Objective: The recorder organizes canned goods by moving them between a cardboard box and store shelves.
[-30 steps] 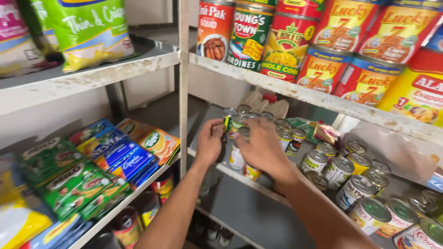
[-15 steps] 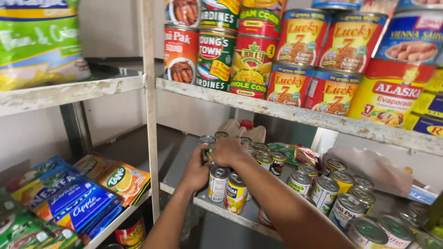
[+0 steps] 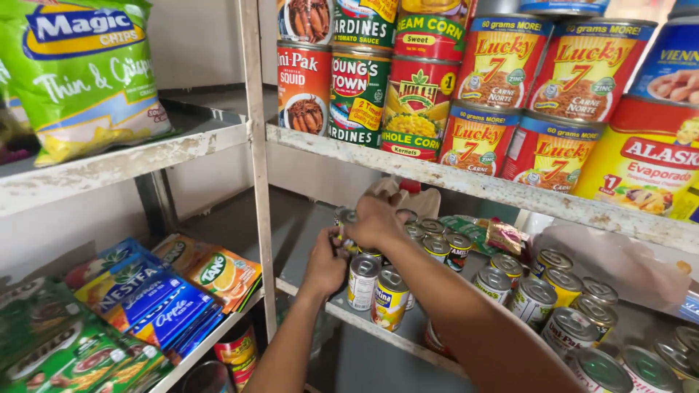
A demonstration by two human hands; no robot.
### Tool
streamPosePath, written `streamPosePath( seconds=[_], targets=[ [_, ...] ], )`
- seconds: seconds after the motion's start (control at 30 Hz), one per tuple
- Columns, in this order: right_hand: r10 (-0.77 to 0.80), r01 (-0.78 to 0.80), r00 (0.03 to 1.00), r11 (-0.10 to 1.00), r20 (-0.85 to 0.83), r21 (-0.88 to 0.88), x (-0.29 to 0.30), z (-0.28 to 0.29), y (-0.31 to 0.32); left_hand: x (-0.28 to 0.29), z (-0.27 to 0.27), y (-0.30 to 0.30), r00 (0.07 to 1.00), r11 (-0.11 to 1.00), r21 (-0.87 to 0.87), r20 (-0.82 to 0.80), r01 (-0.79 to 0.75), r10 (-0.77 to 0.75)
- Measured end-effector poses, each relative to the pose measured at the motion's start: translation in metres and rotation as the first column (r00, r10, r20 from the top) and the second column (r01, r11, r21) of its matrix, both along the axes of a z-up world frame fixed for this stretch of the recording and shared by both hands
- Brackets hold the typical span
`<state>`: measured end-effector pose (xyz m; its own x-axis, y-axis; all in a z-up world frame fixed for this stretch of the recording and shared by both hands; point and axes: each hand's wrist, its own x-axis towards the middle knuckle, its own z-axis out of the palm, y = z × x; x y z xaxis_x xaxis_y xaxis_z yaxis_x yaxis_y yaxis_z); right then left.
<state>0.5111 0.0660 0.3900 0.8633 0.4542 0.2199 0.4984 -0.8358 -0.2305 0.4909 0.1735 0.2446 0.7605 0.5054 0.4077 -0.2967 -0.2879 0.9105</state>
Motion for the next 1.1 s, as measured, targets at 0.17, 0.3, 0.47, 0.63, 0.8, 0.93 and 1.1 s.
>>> streamPosePath(
  seconds=[0.17, 0.3, 0.47, 0.63, 0.8, 0.93, 1.1],
  targets=[
    [0.210, -0.224, 0.975, 0.928, 0.079, 0.298, 0.014, 0.002, -0.012, -0.021, 0.014, -0.005, 0.970, 0.982, -0.116, 0.175, -0.151, 0.169],
    [0.526, -0.411, 0.850, 0.634, 0.024, 0.655, -0.004, 0.008, -0.025, -0.058, 0.029, -0.008, 0.957, 0.903, -0.422, 0.286, 0.083, 0.046],
    [0.822, -0.160, 0.553, 0.267, -0.138, 0.950, -0.059, 0.001, -0.043, -0.143, 0.055, -0.020, 0.828, 0.802, -0.377, 0.505, 0.463, -0.241],
    [0.962, 0.212, 0.218, 0.117, -0.163, 0.970, -0.133, 0.008, -0.064, -0.226, 0.079, -0.052, 0.847, 0.704, -0.507, 0.457, 0.498, -0.270],
    [0.980, 0.465, 0.060, 0.140, -0.189, 0.874, -0.177, -0.042, -0.077, -0.286, 0.058, -0.073, 0.935, 0.765, -0.546, 0.280, 0.341, -0.216],
    [0.976, 0.528, -0.093, 0.215, -0.197, 0.821, -0.204, -0.102, -0.074, -0.326, 0.010, -0.082, 0.971, 0.784, -0.576, 0.189, 0.231, -0.147],
    [0.942, 0.558, -0.136, 0.328, -0.306, 0.762, -0.234, -0.141, -0.069, -0.372, -0.004, -0.081, 0.980, 0.892, -0.450, -0.192, -0.047, -0.046]
  ],
)
